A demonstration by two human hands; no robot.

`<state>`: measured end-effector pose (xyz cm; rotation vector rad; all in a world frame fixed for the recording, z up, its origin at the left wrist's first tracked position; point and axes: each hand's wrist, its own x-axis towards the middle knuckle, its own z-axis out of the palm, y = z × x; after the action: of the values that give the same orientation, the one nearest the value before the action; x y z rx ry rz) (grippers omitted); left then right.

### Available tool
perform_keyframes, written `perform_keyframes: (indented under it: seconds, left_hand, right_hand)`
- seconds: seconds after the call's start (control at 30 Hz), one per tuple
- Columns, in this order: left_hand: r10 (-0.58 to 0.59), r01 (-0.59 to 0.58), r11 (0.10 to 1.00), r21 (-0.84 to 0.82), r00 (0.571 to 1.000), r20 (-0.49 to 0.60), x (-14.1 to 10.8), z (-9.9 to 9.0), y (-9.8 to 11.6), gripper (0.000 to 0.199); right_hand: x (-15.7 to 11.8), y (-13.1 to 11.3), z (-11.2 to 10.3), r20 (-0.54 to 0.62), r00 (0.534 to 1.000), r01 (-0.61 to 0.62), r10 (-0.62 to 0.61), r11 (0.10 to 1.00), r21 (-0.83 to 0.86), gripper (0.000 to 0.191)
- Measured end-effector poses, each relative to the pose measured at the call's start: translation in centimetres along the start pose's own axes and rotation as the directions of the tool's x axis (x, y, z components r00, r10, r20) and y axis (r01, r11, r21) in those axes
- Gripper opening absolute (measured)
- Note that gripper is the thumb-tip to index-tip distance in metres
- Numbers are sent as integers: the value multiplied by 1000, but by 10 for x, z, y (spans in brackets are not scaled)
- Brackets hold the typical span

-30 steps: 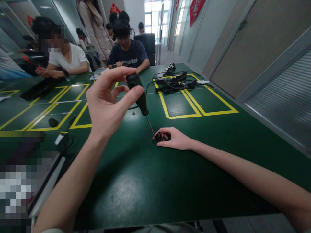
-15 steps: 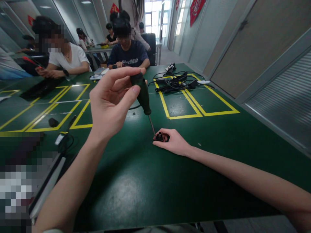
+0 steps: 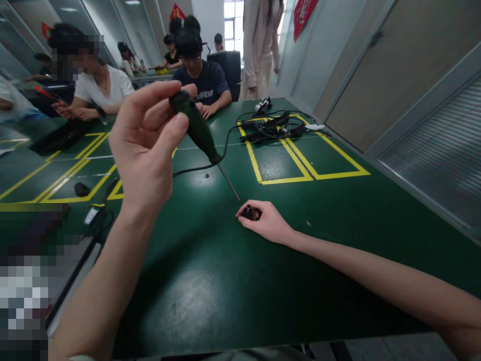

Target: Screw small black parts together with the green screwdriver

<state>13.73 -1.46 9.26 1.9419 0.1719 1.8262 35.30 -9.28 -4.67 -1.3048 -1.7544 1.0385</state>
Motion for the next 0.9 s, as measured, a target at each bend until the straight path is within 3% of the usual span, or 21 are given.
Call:
perform_keyframes:
  seconds: [0.2, 0.43, 0.63, 0.9]
  left_hand:
    - [13, -12, 1000, 11, 1000, -23, 4, -6, 4, 39]
    - [-40, 41, 999, 18, 998, -44, 2, -20, 7, 39]
    - [-41, 42, 999, 19, 998, -44, 2, -26, 7, 41]
    - [-62, 63, 998, 28, 998, -24, 1, -27, 9, 38]
  right_hand:
    - [0, 1, -7, 81, 997, 4, -5, 1000, 8, 19]
    - [5, 7, -28, 309, 949, 50, -66, 997, 60, 30]
    - [7, 8, -38, 351, 935, -7, -52, 986, 166, 33]
    - [12, 10, -50, 407, 910, 65, -73, 997, 35, 34]
